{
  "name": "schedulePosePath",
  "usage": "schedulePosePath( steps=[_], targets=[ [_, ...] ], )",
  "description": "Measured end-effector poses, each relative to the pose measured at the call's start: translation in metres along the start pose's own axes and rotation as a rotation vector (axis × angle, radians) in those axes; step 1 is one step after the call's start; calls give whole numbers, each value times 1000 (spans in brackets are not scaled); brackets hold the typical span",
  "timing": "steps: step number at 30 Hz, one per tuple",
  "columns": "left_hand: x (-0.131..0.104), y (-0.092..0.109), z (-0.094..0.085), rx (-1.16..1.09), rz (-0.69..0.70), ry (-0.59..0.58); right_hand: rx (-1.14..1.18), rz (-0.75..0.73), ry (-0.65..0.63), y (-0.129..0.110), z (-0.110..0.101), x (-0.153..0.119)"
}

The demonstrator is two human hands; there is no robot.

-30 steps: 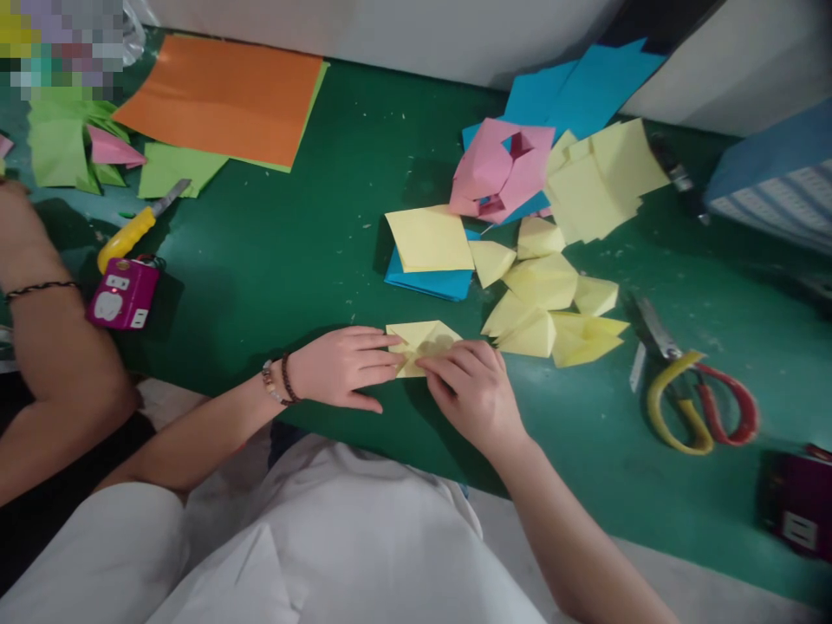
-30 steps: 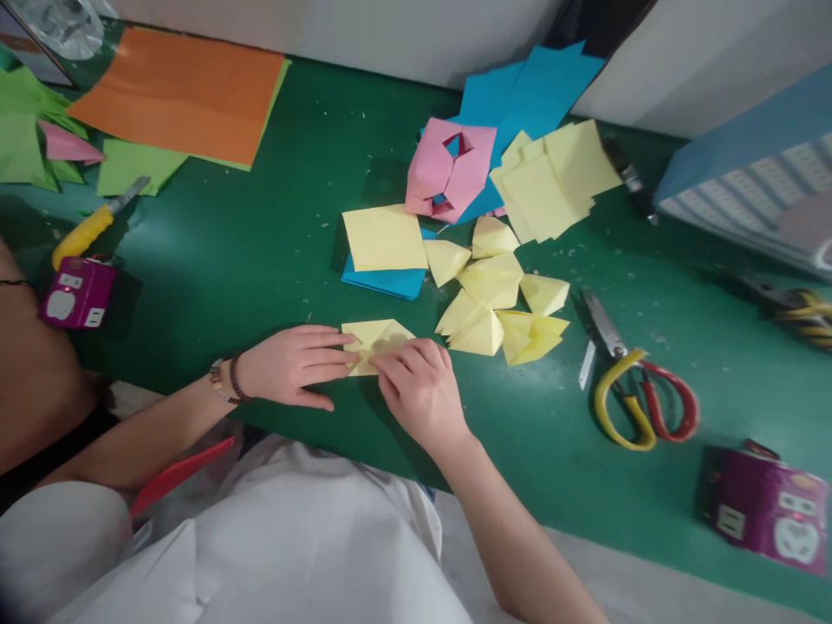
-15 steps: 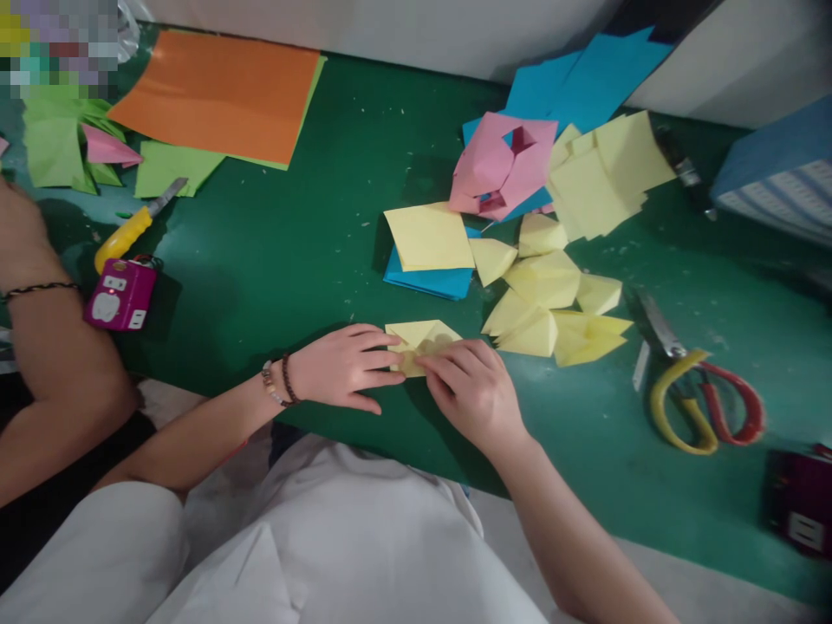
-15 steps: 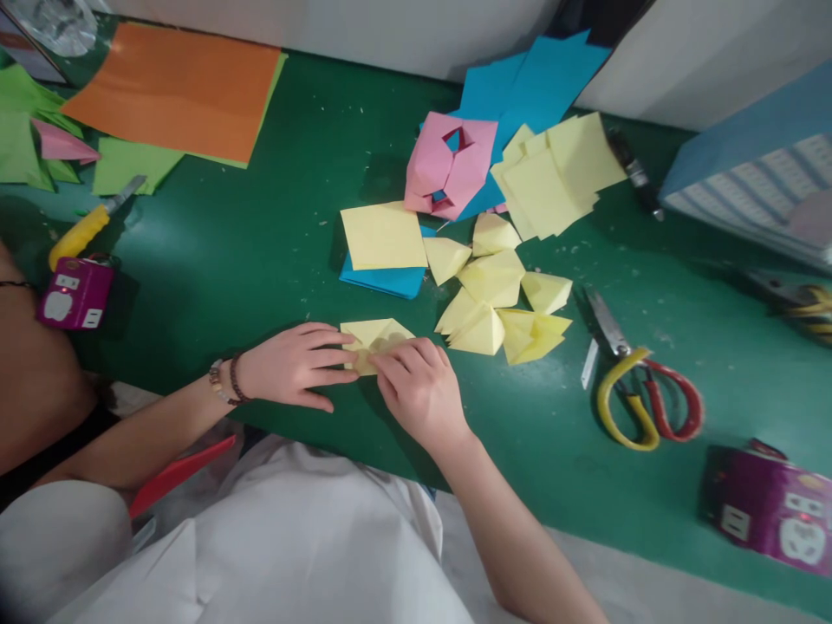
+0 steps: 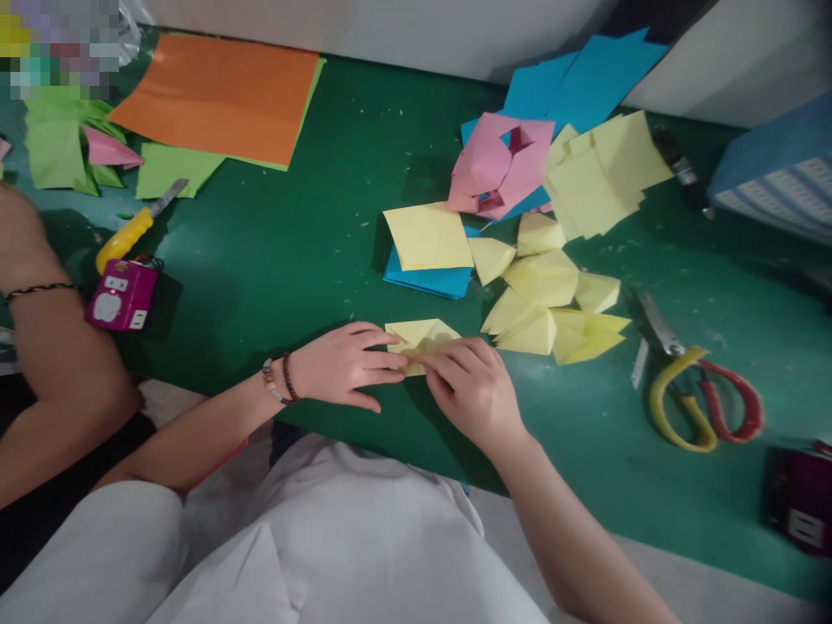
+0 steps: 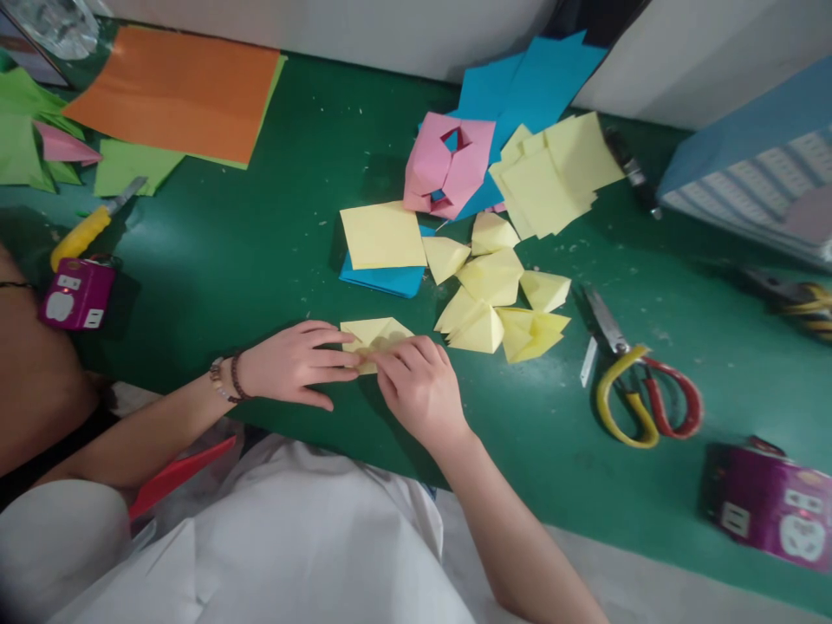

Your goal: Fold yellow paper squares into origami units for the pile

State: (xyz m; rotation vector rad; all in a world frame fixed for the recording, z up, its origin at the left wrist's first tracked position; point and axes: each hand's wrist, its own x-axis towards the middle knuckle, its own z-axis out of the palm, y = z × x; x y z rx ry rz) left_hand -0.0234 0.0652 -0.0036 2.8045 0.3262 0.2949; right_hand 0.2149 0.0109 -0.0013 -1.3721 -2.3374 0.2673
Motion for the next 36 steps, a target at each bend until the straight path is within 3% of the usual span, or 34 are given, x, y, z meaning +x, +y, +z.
schedulePosePath(
  steps=[5, 9, 13, 17, 23, 31, 33, 36],
  targets=[
    [1, 1, -1, -21, -16, 16, 64, 24, 55, -3, -3, -1],
    [2, 1, -1, -30, -24, 9, 167, 146, 148, -23, -11, -16],
    [2, 1, -1, -46, -32, -11, 426, 332, -24, -50, -12, -34],
    [2, 1, 0, -52, -32, -13, 469, 377, -108, -62, -7, -40],
    [1, 1, 0, -48, -30, -2, 428, 477, -113, -58, -7, -39],
    [-1, 0, 1, -63, -41, 0, 350, 634, 9, -40, -15, -48],
    [-1, 0, 1, -66, -35, 11, 271, 607, 53, -34, -14, -47],
    [0, 1, 0, -74, -42, 21, 82, 453, 155, -29, -8, -39]
  ],
)
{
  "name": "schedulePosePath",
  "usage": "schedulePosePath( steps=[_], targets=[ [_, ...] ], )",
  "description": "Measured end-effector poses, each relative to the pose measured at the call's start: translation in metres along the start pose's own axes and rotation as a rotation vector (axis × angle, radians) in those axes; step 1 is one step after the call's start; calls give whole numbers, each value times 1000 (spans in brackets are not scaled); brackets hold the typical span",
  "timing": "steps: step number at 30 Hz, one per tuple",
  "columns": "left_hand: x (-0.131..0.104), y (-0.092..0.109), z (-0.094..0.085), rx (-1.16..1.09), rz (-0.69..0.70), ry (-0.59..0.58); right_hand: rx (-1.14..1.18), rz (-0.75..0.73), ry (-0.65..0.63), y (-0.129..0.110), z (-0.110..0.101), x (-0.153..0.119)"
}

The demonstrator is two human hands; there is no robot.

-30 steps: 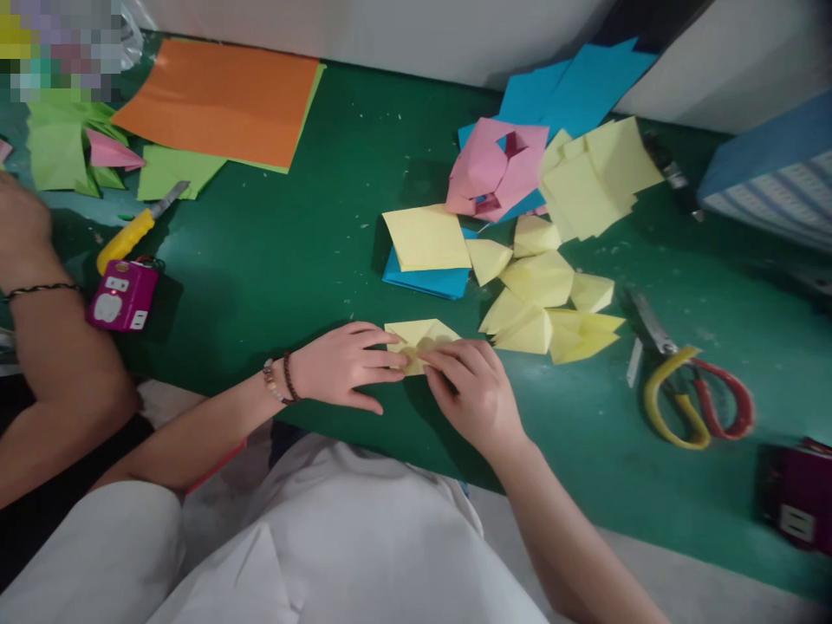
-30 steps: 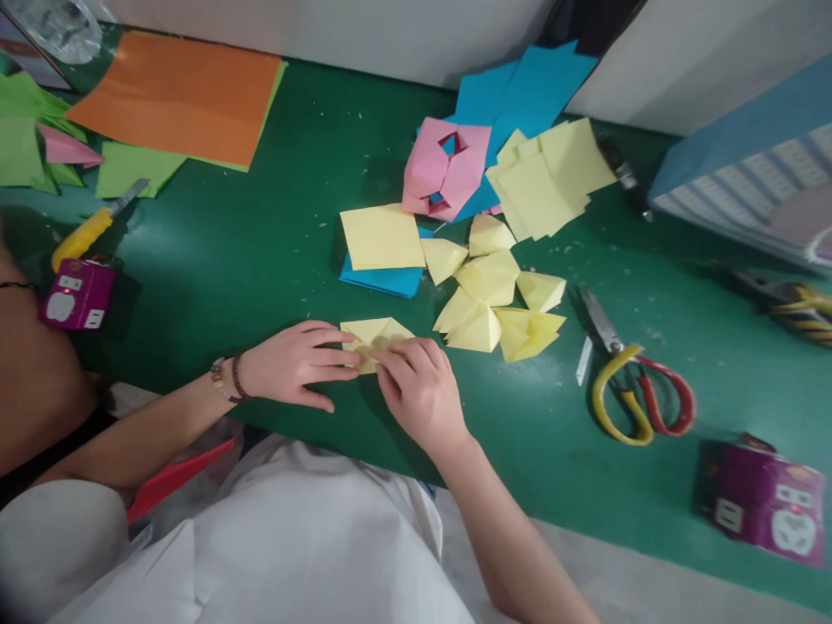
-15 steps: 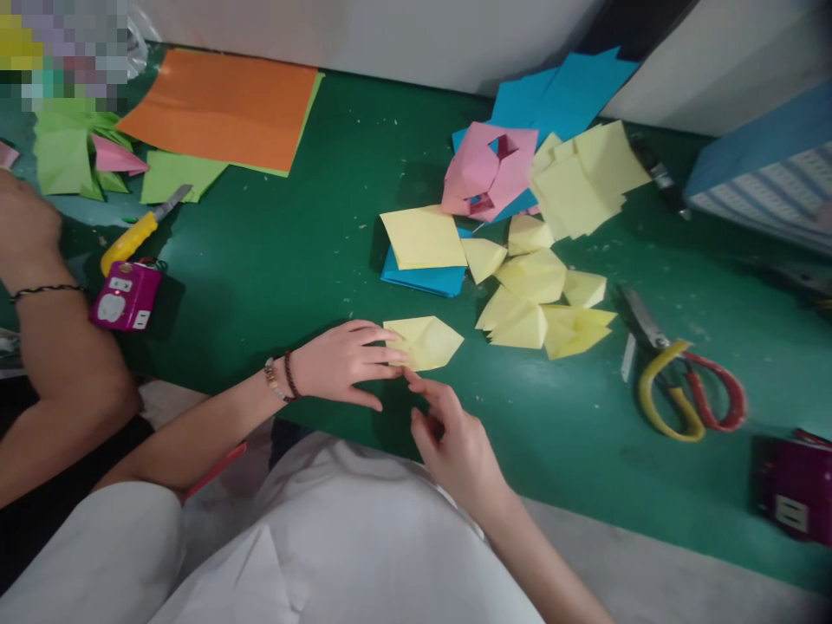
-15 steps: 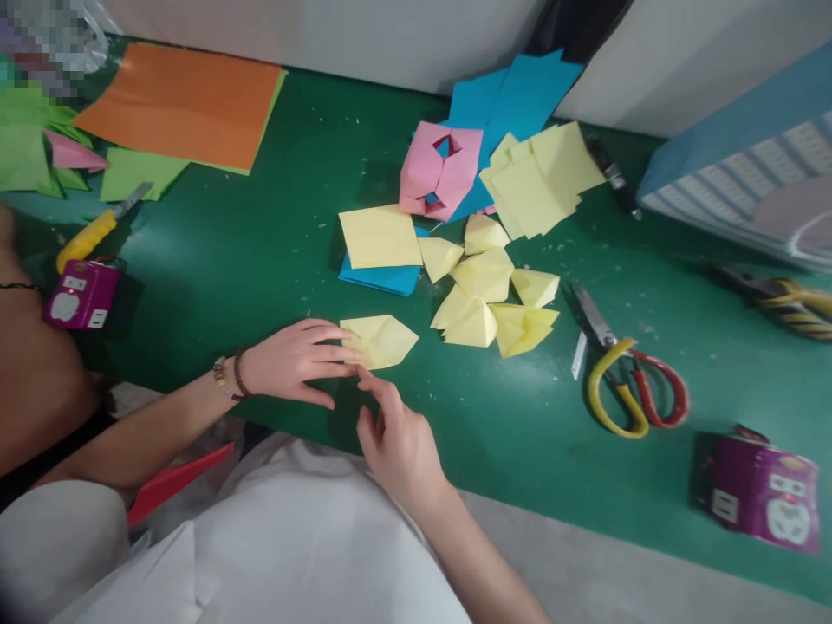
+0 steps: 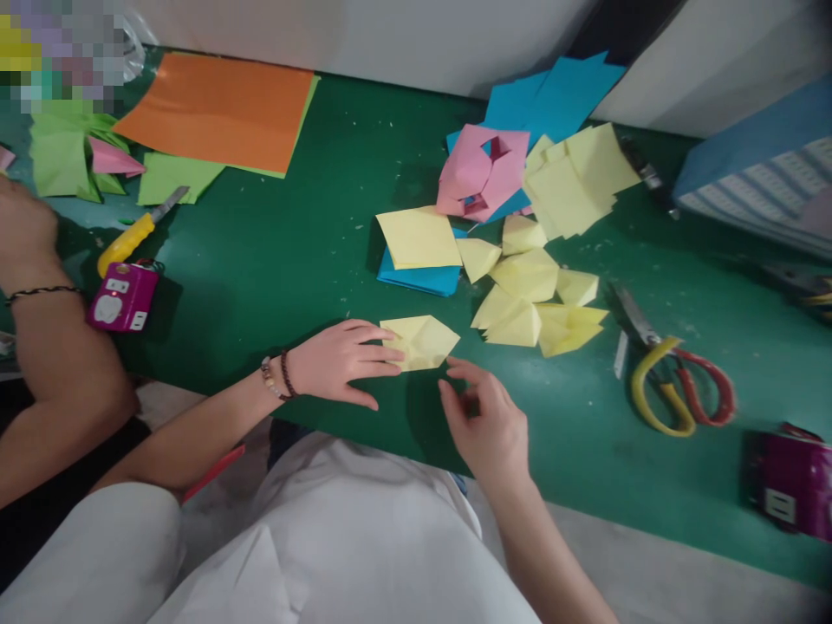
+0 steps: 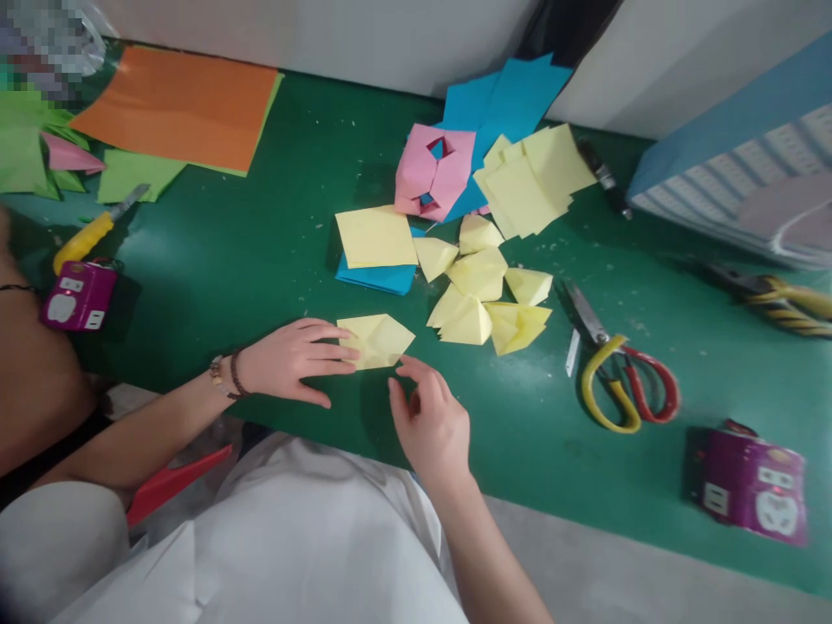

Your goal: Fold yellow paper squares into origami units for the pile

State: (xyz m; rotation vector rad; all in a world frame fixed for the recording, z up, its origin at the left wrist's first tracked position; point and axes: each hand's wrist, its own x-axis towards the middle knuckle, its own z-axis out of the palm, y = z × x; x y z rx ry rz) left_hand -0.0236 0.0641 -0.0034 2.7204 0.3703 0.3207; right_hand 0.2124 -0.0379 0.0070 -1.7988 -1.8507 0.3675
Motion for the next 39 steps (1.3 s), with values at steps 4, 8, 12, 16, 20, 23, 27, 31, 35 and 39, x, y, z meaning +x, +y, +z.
schedulePosePath(
  steps=[4, 8, 12, 16, 20, 23, 27, 31, 35, 39],
  targets=[
    [1, 2, -1, 2, -47, -2, -178, -212, 66, -8, 17, 13],
    [2, 3, -1, -17, -75, -1, -225, -256, -13, -17, 29, 15],
    [2, 2, 0, -28, -70, 17, -230, -267, -28, -26, 35, 11],
    [2, 3, 0, -30, -76, 23, -157, -297, -56, -34, 38, 11],
    [2, 1, 1, -25, -59, 3, 34, -296, -40, -19, 25, 16],
    [1, -1, 2, 7, 23, 30, -124, -323, 95, 9, 4, 23],
    [-1, -3, 4, 51, 89, 147, -232, -477, -1, 38, -15, 32],
    [-2, -1, 4, 83, 92, 208, -165, -577, -83, 42, -13, 36],
    [-1, 0, 4, 140, 77, 204, -36, -542, -69, 36, -3, 34],
    [0, 0, 6, 210, 60, 222, 62, -468, -73, 29, -2, 25]
  ],
)
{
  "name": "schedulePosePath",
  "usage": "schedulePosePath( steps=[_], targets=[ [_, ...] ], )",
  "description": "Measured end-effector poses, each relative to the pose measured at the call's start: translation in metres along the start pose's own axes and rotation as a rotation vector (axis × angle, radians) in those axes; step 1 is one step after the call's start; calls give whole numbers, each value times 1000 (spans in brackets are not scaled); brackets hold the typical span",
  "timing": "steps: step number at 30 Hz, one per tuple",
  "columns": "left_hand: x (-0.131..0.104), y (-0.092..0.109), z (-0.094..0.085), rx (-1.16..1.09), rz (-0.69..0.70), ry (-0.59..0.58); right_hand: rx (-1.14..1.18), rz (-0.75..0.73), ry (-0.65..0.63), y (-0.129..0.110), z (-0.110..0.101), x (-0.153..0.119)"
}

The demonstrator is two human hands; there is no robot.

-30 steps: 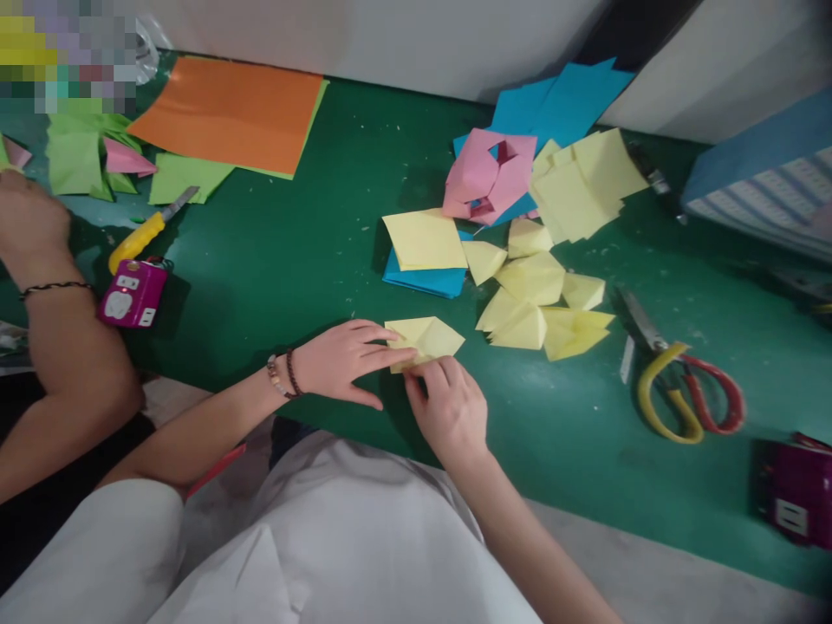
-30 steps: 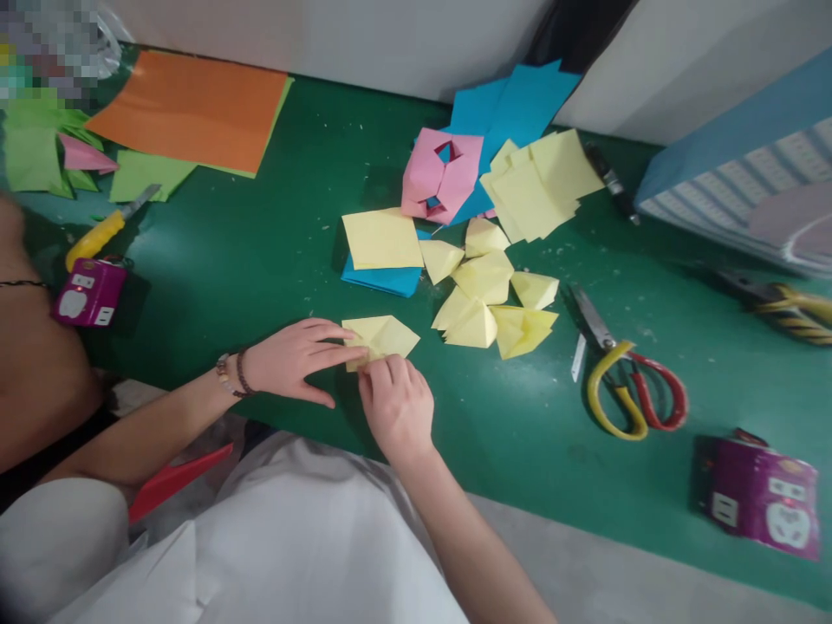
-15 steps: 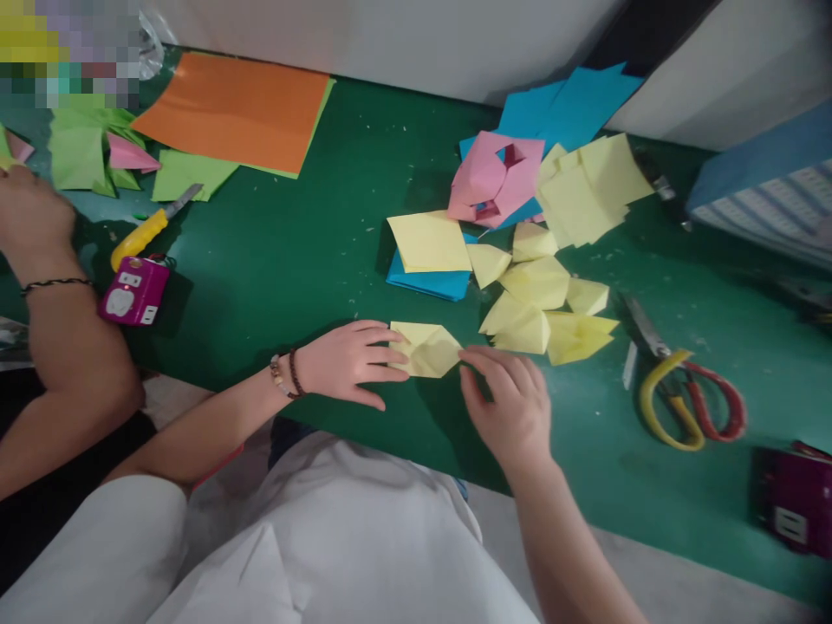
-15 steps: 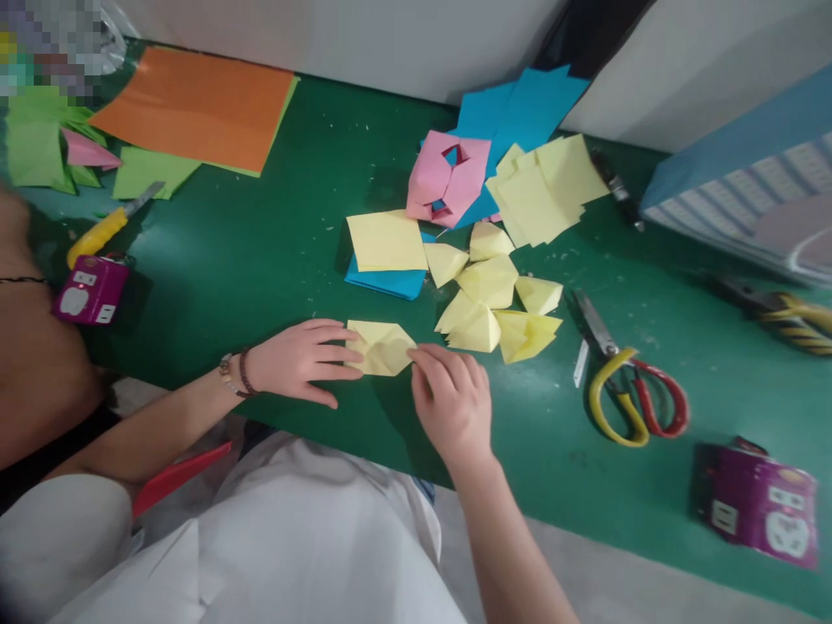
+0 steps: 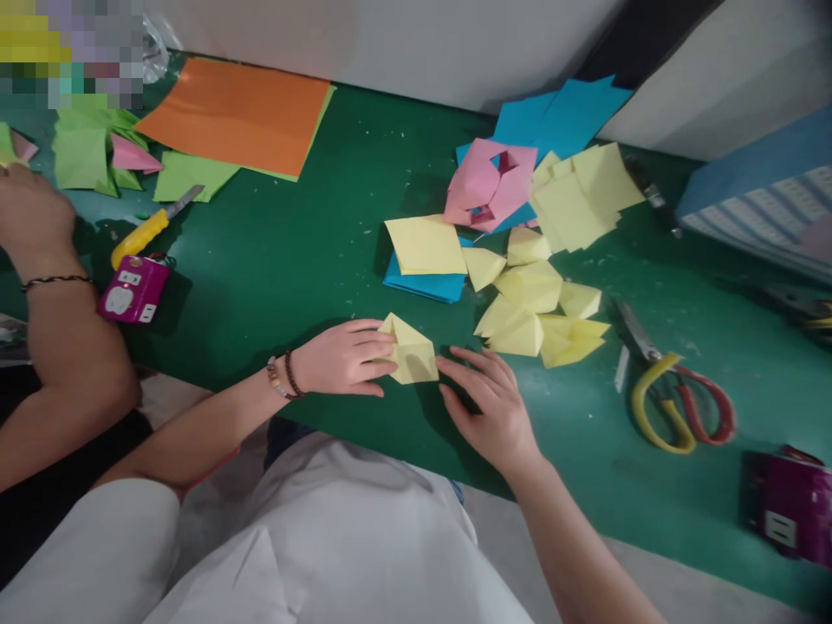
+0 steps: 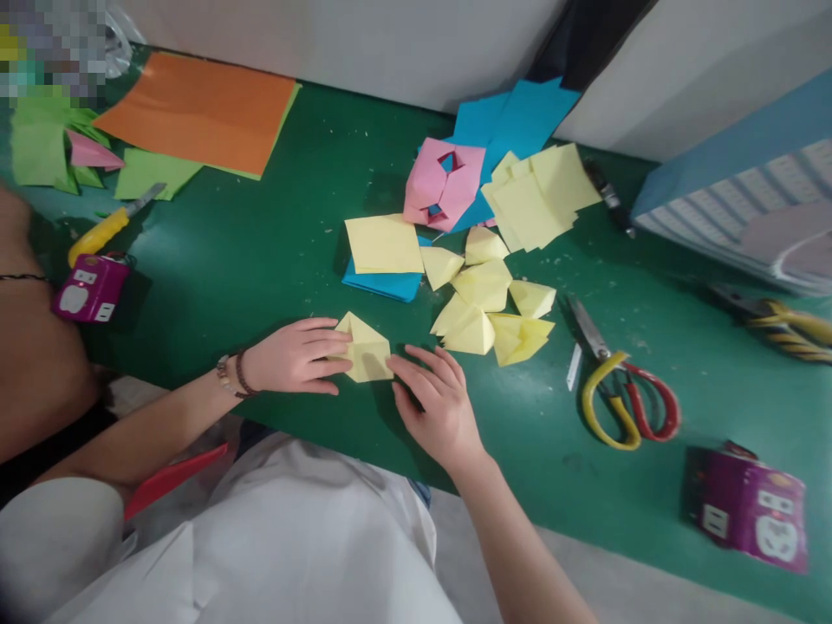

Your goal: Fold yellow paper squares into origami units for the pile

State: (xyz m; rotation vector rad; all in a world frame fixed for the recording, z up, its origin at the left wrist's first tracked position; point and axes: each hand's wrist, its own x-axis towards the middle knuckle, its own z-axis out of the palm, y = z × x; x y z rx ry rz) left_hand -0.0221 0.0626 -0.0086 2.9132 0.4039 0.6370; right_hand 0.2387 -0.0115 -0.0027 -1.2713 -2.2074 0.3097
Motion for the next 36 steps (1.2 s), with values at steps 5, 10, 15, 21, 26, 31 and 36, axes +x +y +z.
schedulePosePath(
  steps=[5, 10, 15, 21, 26, 31, 36],
  targets=[
    [3, 2, -1, 66, -17, 43, 22, -4, -6, -7, -2, -4],
    [6, 2, -1, 50, -10, 85, -35, -96, 40, -3, 3, 5],
    [5, 1, -2, 23, 14, 72, -87, -161, 41, 2, 2, 11],
    [1, 0, -1, -32, 57, -1, 1, -161, -9, 4, 1, 11],
    [2, -1, -2, -71, 63, -46, 26, -79, 6, 4, 8, 20],
    [2, -1, -3, -98, 77, -71, -42, -95, -47, 5, 10, 30],
    [1, -1, -3, -111, 77, -86, -41, -110, -88, 5, 9, 32]
  ],
)
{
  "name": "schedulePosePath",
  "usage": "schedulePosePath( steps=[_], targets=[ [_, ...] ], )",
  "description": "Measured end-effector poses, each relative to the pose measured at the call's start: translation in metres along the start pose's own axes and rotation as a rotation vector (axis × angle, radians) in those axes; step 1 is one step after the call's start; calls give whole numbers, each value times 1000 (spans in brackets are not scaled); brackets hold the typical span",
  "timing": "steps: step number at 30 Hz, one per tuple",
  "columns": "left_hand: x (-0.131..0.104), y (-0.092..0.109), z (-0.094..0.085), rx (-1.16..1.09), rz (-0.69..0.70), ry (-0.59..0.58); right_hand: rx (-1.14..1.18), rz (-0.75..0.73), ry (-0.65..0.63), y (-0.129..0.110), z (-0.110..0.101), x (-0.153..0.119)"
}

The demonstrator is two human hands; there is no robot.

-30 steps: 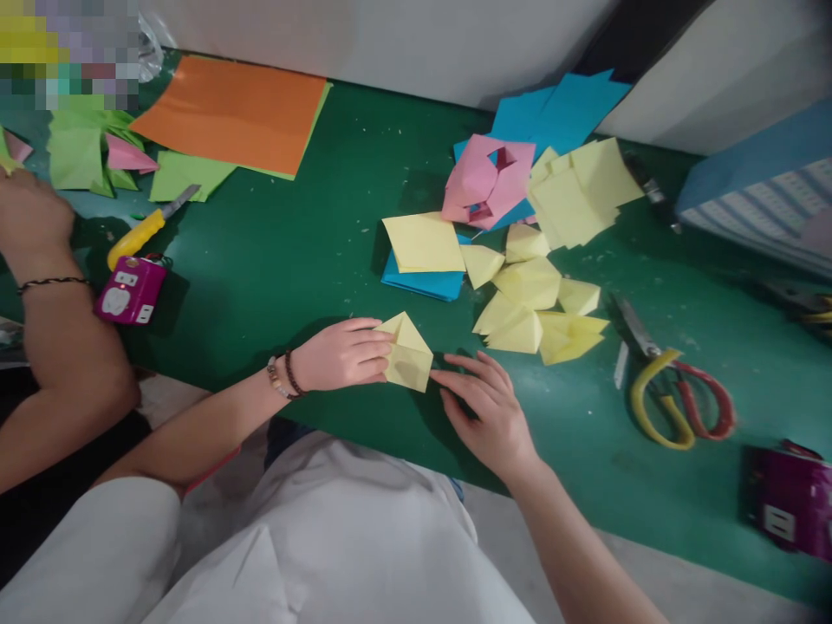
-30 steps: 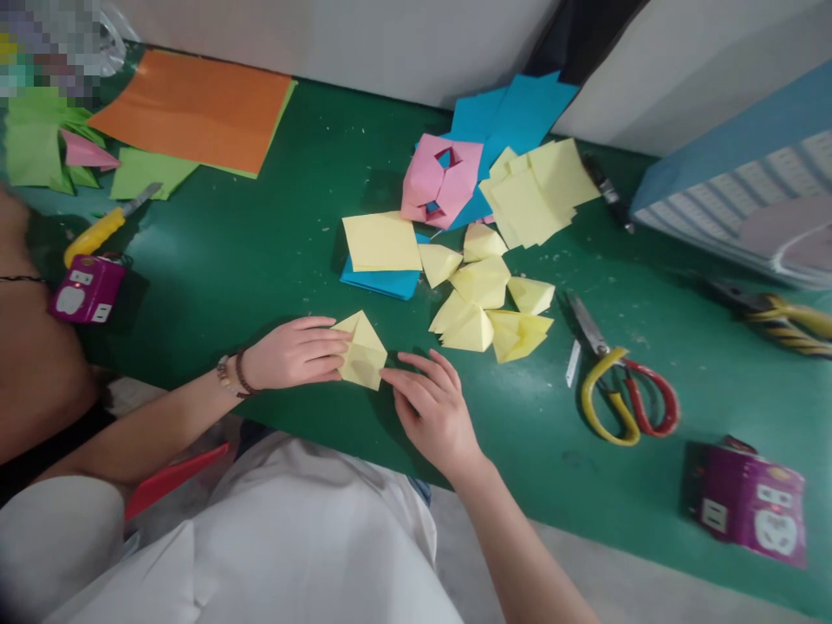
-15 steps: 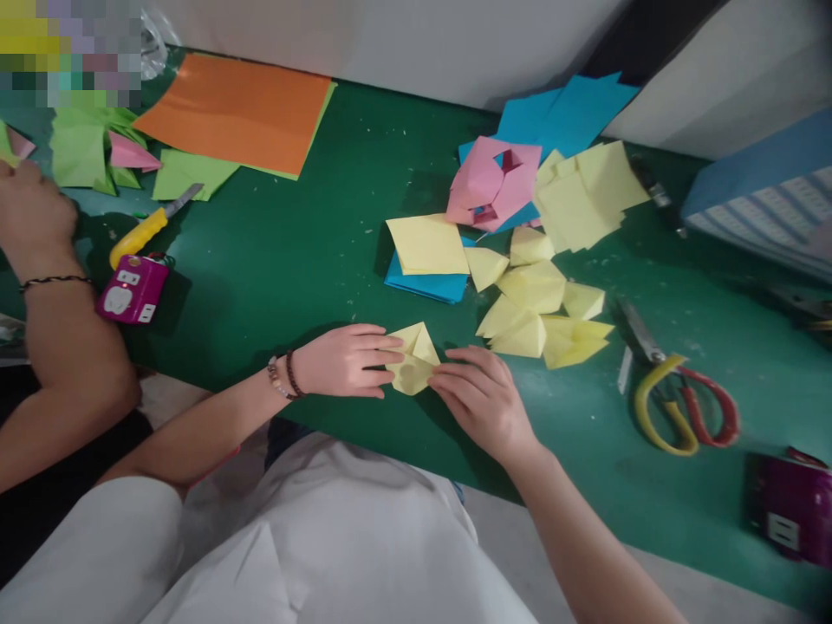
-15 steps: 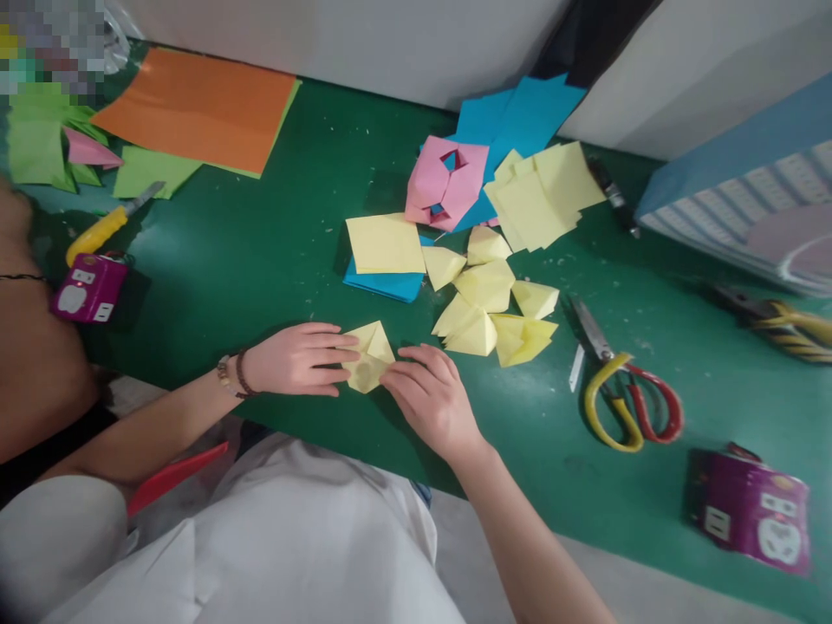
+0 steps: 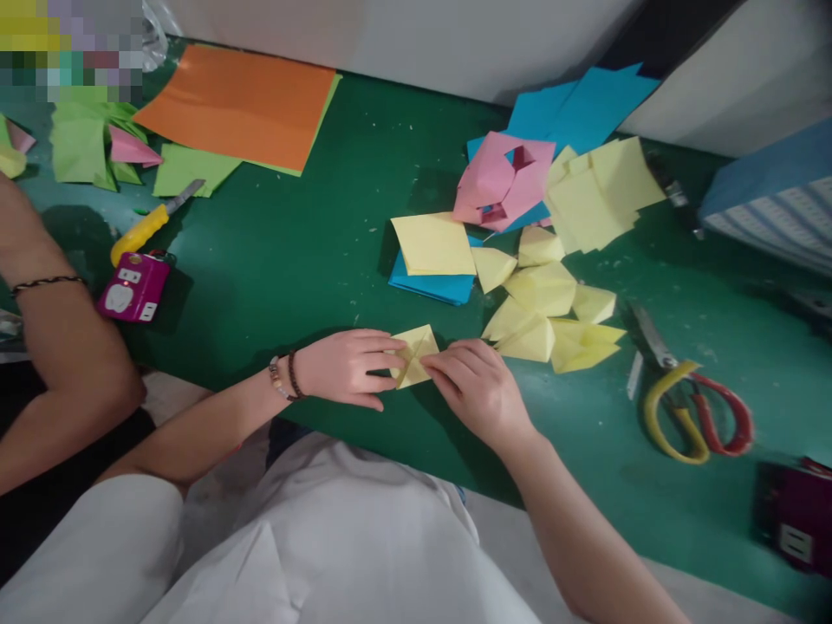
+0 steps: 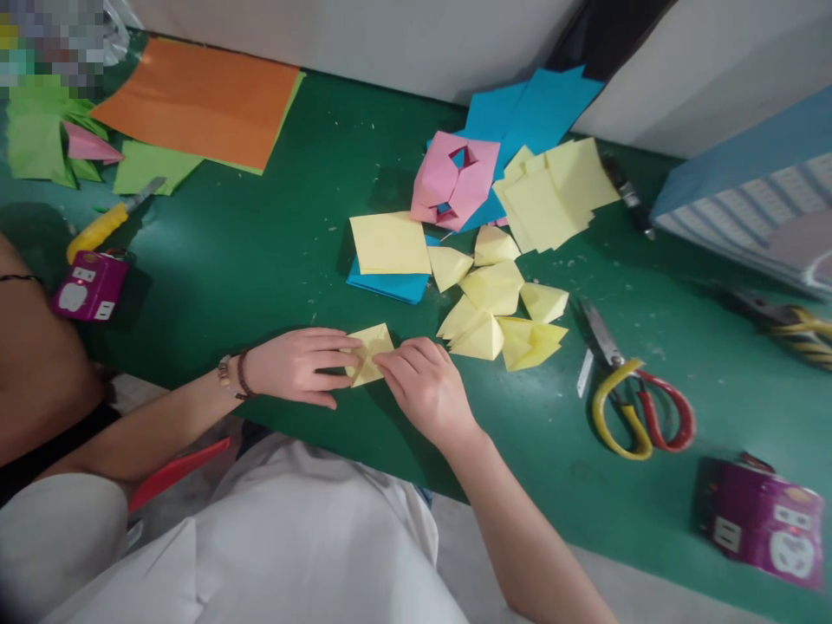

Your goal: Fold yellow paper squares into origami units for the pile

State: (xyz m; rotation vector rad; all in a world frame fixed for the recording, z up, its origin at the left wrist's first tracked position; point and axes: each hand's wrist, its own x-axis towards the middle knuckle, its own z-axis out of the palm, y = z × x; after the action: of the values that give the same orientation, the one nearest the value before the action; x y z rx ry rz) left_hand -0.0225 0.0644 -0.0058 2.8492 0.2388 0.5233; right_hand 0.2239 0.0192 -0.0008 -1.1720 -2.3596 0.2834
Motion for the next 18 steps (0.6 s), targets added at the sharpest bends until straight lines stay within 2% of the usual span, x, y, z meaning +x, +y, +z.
schedulePosePath(
  steps=[5, 10, 18],
  targets=[
    [2, 0, 1, -45, 14, -21, 48, -4, 9, 0, 3, -2],
    [1, 2, 3, -76, -5, 11, 50, 11, 11, 1, 4, -3],
    [1, 3, 3, -67, -36, -57, 13, -12, 15, 2, 6, -4]
  ],
)
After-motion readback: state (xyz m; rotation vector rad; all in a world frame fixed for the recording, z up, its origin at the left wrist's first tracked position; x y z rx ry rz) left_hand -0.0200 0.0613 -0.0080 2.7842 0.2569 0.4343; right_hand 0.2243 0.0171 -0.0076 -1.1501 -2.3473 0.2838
